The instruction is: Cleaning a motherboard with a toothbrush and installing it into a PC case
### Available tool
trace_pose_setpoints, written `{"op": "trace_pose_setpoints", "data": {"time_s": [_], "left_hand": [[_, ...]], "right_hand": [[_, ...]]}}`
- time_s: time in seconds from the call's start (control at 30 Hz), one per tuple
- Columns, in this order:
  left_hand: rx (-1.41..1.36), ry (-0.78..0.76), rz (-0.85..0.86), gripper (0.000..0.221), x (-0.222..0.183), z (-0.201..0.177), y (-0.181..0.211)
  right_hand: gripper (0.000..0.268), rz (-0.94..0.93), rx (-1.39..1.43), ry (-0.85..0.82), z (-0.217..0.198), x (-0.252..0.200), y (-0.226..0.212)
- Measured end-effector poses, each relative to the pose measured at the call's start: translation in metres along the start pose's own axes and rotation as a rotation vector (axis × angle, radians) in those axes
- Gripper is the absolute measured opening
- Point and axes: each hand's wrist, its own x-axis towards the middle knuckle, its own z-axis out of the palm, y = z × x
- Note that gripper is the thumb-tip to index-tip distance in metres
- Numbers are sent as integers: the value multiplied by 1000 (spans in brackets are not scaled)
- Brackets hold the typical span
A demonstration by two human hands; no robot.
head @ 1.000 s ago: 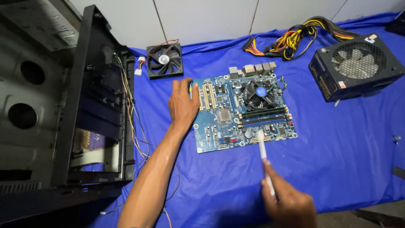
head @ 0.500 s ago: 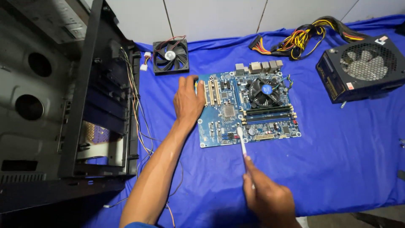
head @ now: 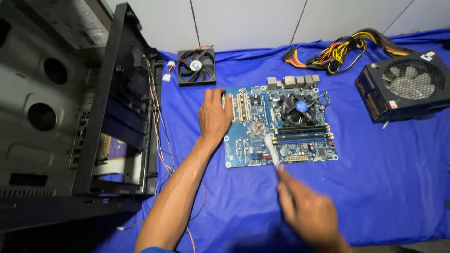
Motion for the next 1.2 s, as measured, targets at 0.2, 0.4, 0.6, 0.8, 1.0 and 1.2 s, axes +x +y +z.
{"op": "trace_pose_setpoints", "data": {"time_s": [0.2,0.4,0.6,0.8,1.0,1.2], "left_hand": [[-12,-5,-11,29,-1,-2,3],[-9,-26,-20,30,1,-5,6],[-87,-72,-59,31,3,-6,0],[-77,-186,-51,50,7,-8,2],[-34,-158,-72,49,8,1,-2],[10,-185,-164,43,7,-3,-2]], "right_hand": [[51,-64,44,-50,4,32,-4],[50,-18,-15,-128,6,38,5],[44,-76,68,-413,-65,119,89],[39,-159,164,-322,-23,108,72],[27,238,-28,4,-10,102,165],[59,645,7,-348,-13,111,147]]}}
